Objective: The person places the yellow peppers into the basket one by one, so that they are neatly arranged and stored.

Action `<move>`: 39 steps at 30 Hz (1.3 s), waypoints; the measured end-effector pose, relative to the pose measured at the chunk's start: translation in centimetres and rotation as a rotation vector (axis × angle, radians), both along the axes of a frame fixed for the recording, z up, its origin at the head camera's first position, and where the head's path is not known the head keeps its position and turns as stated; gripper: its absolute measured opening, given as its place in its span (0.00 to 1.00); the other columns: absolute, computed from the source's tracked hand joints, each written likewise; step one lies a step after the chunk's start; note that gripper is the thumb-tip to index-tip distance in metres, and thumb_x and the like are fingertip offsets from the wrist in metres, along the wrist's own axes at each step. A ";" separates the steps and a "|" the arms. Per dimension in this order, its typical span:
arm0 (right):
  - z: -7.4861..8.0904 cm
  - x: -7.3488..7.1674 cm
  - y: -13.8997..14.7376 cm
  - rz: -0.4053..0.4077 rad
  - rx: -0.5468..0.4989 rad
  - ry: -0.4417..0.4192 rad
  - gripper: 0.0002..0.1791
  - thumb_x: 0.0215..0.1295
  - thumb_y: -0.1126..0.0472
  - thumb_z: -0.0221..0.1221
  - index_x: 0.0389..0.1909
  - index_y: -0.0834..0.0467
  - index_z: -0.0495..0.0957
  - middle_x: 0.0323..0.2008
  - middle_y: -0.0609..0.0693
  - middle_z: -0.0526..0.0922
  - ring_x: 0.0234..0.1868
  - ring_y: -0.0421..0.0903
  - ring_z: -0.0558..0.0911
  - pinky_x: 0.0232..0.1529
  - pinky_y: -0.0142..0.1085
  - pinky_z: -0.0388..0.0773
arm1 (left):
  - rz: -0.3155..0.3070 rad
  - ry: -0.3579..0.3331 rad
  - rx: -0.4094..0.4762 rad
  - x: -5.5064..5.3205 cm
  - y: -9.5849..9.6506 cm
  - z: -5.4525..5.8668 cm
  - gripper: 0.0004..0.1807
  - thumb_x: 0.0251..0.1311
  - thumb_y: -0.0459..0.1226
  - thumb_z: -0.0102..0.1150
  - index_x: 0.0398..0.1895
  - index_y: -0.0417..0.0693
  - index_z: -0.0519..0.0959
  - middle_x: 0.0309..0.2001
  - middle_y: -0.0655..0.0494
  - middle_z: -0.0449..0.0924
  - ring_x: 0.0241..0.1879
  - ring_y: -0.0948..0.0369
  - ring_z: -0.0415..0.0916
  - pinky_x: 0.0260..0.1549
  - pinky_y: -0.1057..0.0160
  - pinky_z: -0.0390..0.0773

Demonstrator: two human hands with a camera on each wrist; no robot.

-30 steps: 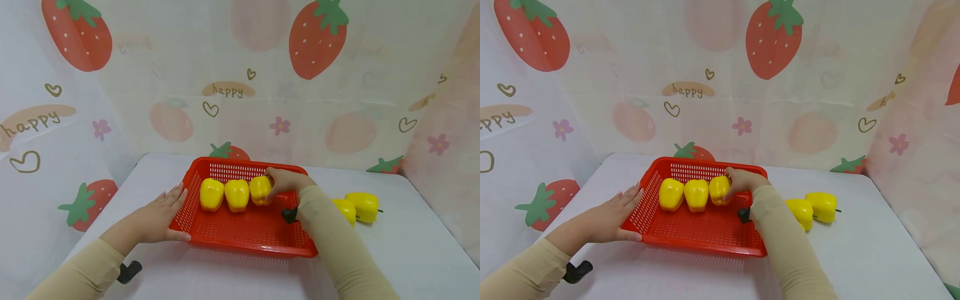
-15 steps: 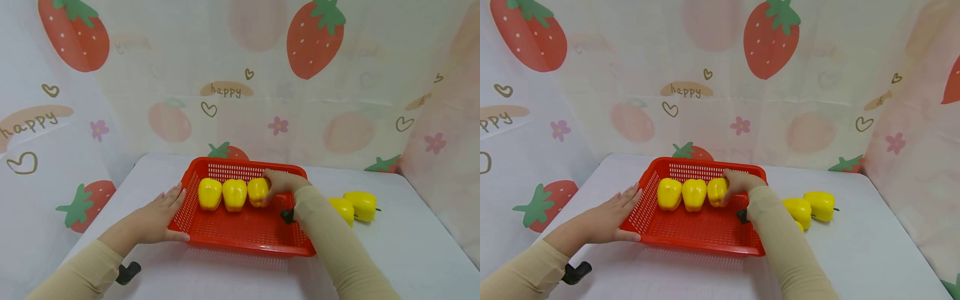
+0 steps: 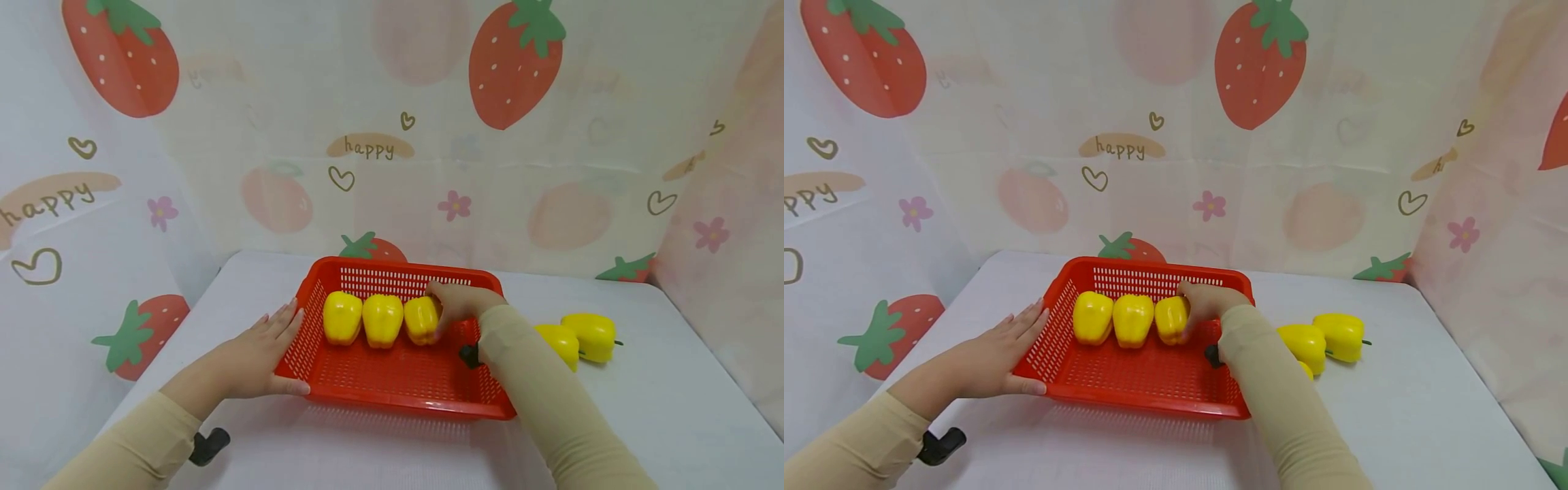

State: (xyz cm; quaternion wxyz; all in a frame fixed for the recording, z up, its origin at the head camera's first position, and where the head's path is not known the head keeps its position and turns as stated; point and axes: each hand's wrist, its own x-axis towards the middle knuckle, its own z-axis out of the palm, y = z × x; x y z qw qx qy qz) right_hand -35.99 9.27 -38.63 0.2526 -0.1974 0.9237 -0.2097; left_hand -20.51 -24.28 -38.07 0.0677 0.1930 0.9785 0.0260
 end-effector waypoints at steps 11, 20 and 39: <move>0.1 -0.1 0.3 -0.055 -0.086 -0.069 0.35 0.37 0.49 0.73 0.47 0.48 0.66 0.43 0.48 0.73 0.48 0.48 0.70 0.52 0.43 0.71 | 0.000 -0.008 -0.002 0.0 0.1 0.2 0.68 0.32 0.78 0.44 0.71 0.41 0.43 0.72 0.44 0.38 0.70 0.48 0.39 0.65 0.45 0.47; 0.1 -0.2 0.4 -0.019 -0.079 -0.007 0.34 0.38 0.50 0.73 0.47 0.50 0.67 0.42 0.48 0.74 0.46 0.47 0.71 0.52 0.43 0.71 | -0.009 0.005 -0.007 0.0 0.0 0.2 0.69 0.32 0.78 0.42 0.71 0.41 0.43 0.72 0.43 0.38 0.70 0.47 0.39 0.65 0.45 0.46; 1.3 -0.4 1.5 0.006 -0.154 0.102 0.30 0.48 0.55 0.69 0.53 0.55 0.71 0.49 0.52 0.76 0.49 0.48 0.74 0.55 0.42 0.70 | -0.020 0.013 -0.004 0.1 0.0 0.1 0.68 0.33 0.78 0.42 0.71 0.40 0.44 0.72 0.43 0.38 0.70 0.47 0.39 0.65 0.45 0.47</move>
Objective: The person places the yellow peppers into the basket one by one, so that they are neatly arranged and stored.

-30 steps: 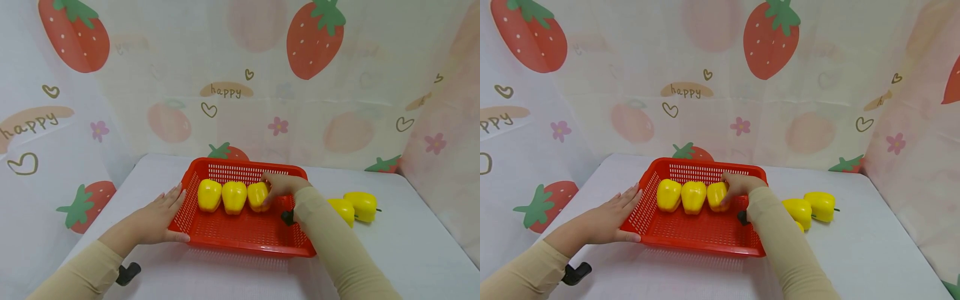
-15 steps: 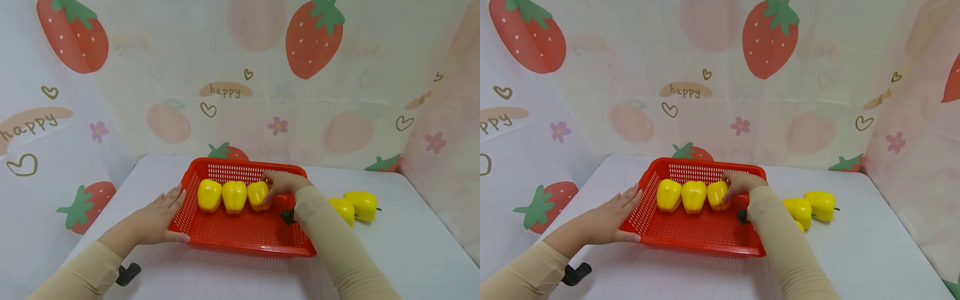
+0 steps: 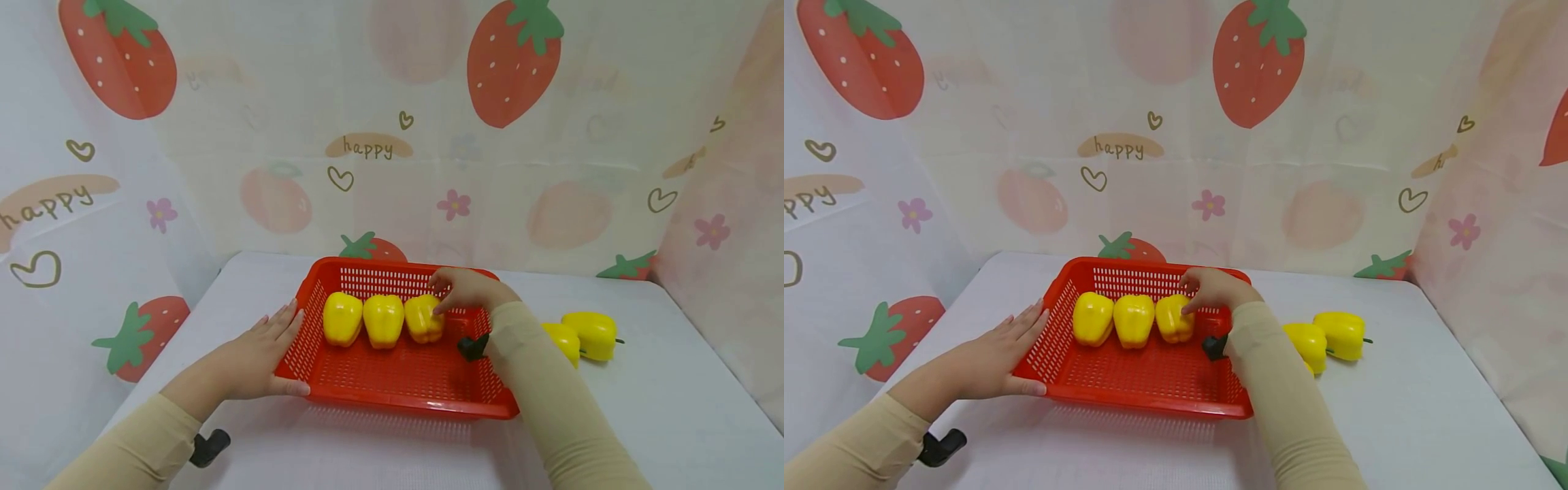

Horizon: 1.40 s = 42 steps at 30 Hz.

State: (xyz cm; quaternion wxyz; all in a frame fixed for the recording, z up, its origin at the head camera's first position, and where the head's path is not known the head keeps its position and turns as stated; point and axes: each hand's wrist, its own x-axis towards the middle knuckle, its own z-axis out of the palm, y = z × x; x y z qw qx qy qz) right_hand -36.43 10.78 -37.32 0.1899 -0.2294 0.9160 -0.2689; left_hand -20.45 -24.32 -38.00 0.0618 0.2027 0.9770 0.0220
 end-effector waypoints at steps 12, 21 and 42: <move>1.2 0.0 0.3 0.004 -0.131 -0.025 0.27 0.53 0.60 0.65 0.54 0.60 0.70 0.51 0.57 0.74 0.47 0.49 0.77 0.54 0.44 0.72 | 0.013 -0.010 -0.004 -0.3 0.0 -0.2 0.68 0.32 0.78 0.43 0.71 0.41 0.43 0.72 0.44 0.38 0.70 0.48 0.39 0.65 0.45 0.47; 2.8 0.3 1.0 -0.005 -0.172 -0.035 0.27 0.53 0.58 0.66 0.54 0.57 0.70 0.53 0.56 0.74 0.51 0.49 0.77 0.53 0.44 0.73 | 0.018 -0.014 -0.001 -0.2 0.1 -0.1 0.68 0.32 0.78 0.44 0.71 0.42 0.43 0.72 0.44 0.38 0.70 0.48 0.39 0.65 0.45 0.47; 5.8 2.0 5.9 0.021 -0.177 0.036 0.25 0.55 0.58 0.64 0.53 0.56 0.69 0.54 0.58 0.73 0.54 0.54 0.75 0.53 0.48 0.72 | 0.015 -0.014 -0.002 -0.1 0.0 0.1 0.68 0.33 0.78 0.44 0.71 0.41 0.44 0.72 0.43 0.38 0.70 0.46 0.40 0.65 0.45 0.47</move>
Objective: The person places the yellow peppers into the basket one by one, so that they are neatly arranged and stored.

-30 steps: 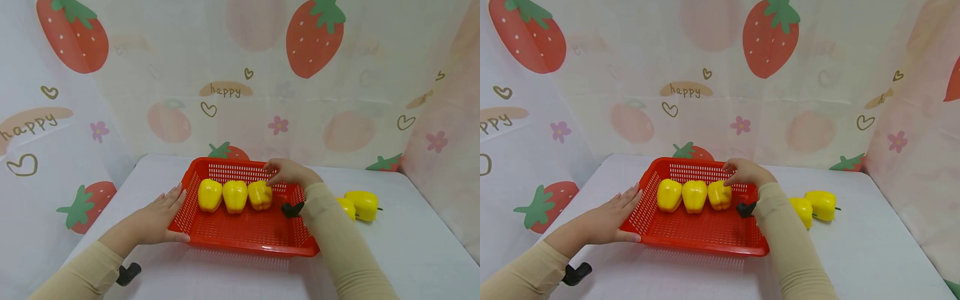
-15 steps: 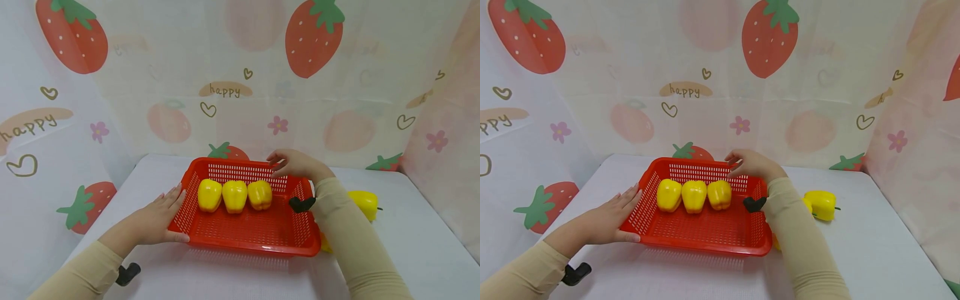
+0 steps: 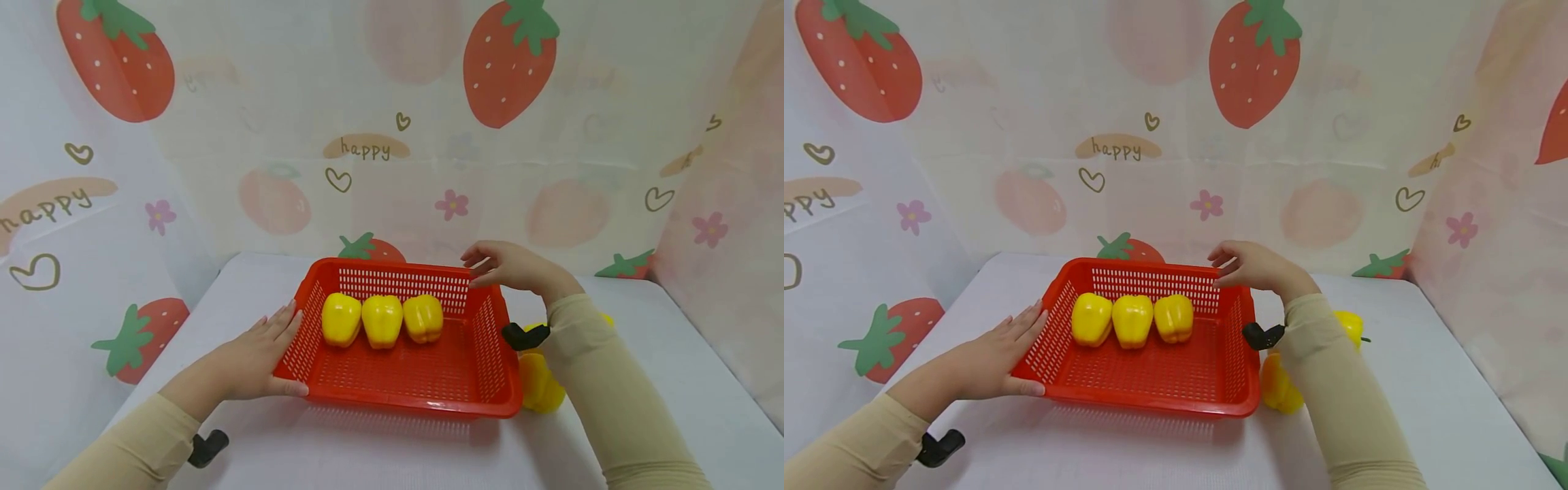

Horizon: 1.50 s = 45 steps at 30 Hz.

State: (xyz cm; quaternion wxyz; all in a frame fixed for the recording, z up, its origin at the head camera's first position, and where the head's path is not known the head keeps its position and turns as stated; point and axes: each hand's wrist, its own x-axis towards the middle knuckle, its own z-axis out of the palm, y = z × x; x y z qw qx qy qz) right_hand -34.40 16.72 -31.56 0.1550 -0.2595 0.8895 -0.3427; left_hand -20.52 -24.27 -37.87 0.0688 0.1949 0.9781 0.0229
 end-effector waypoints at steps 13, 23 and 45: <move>0.2 2.0 3.9 -0.038 -0.011 0.056 0.24 0.55 0.53 0.64 0.52 0.54 0.70 0.52 0.56 0.75 0.50 0.52 0.78 0.47 0.45 0.77 | -0.004 -0.002 0.005 0.0 0.0 0.1 0.68 0.33 0.77 0.45 0.71 0.41 0.44 0.72 0.43 0.38 0.69 0.46 0.41 0.64 0.45 0.48; 0.4 4.8 6.8 -0.074 0.030 0.098 0.24 0.56 0.52 0.63 0.52 0.56 0.70 0.51 0.54 0.76 0.52 0.54 0.77 0.48 0.45 0.76 | -0.009 0.001 0.001 0.0 -0.1 0.0 0.68 0.33 0.77 0.45 0.71 0.41 0.44 0.72 0.43 0.38 0.69 0.46 0.41 0.64 0.45 0.47; -4.7 8.5 11.8 -0.149 0.084 0.037 0.26 0.54 0.50 0.64 0.52 0.57 0.71 0.51 0.55 0.75 0.50 0.53 0.76 0.45 0.40 0.78 | 0.005 -0.014 -0.001 0.0 0.0 0.1 0.68 0.33 0.77 0.46 0.71 0.41 0.43 0.72 0.43 0.37 0.69 0.46 0.40 0.64 0.45 0.47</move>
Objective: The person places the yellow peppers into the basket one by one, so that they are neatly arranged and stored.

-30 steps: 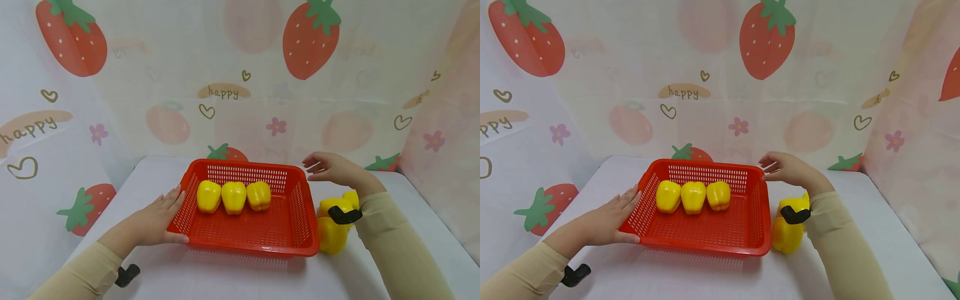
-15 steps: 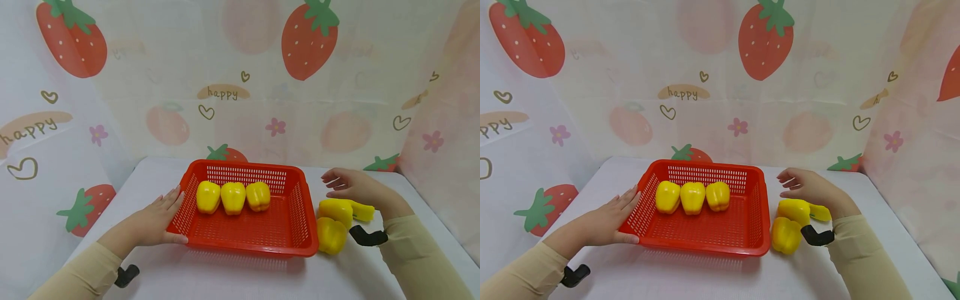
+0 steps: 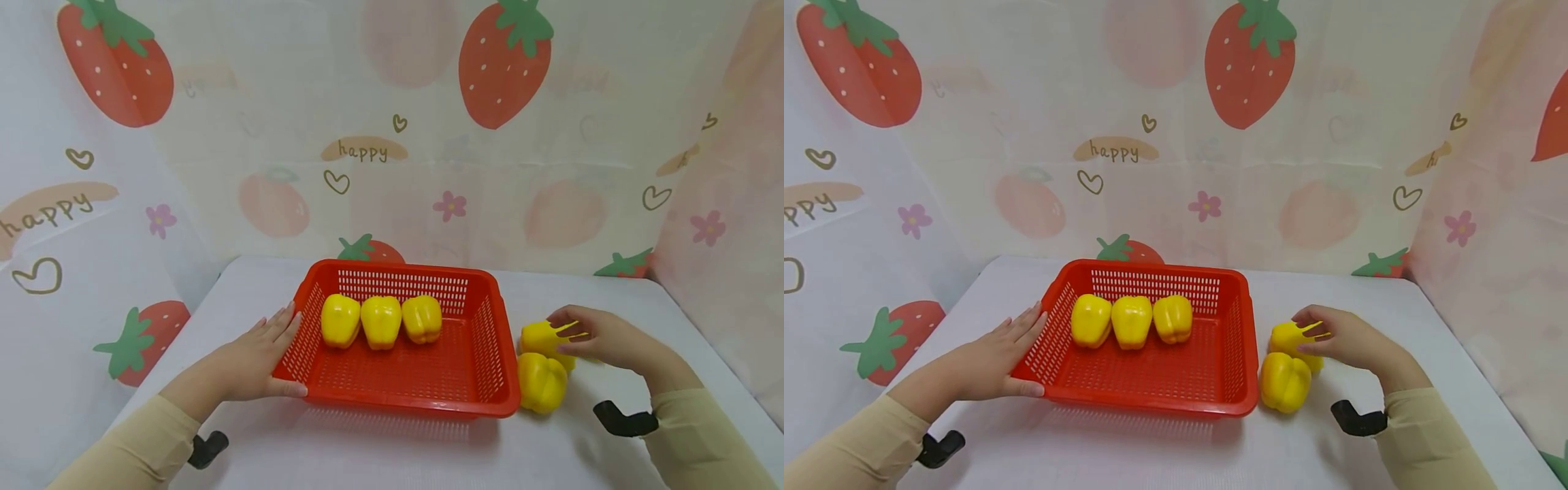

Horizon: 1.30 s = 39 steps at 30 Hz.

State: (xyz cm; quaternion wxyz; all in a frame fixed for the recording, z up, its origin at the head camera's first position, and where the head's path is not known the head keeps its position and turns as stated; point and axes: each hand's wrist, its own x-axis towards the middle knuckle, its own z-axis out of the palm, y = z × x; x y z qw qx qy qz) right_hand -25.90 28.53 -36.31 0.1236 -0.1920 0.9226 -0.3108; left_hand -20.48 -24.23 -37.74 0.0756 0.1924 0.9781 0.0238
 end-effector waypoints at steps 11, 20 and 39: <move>-2.5 1.2 0.7 -0.017 -0.064 -0.062 0.28 0.52 0.50 0.65 0.51 0.59 0.70 0.51 0.57 0.73 0.49 0.54 0.76 0.45 0.41 0.78 | 0.011 -0.008 0.003 -0.1 0.0 -0.1 0.68 0.32 0.76 0.47 0.71 0.42 0.43 0.72 0.43 0.37 0.70 0.46 0.40 0.64 0.45 0.47; -3.9 1.9 0.4 -0.022 -0.089 -0.078 0.31 0.50 0.50 0.66 0.52 0.62 0.69 0.51 0.57 0.74 0.48 0.53 0.76 0.45 0.42 0.78 | 0.008 -0.007 0.005 -0.2 0.0 -0.3 0.67 0.33 0.76 0.47 0.71 0.42 0.43 0.72 0.44 0.37 0.70 0.46 0.40 0.65 0.45 0.47; -7.1 3.2 -0.3 -0.114 -0.136 -0.074 0.47 0.41 0.45 0.70 0.61 0.60 0.61 0.58 0.60 0.67 0.53 0.57 0.72 0.48 0.46 0.76 | -0.002 0.014 0.003 -0.1 -0.1 -0.3 0.67 0.33 0.77 0.46 0.71 0.42 0.43 0.72 0.43 0.38 0.70 0.47 0.41 0.65 0.45 0.47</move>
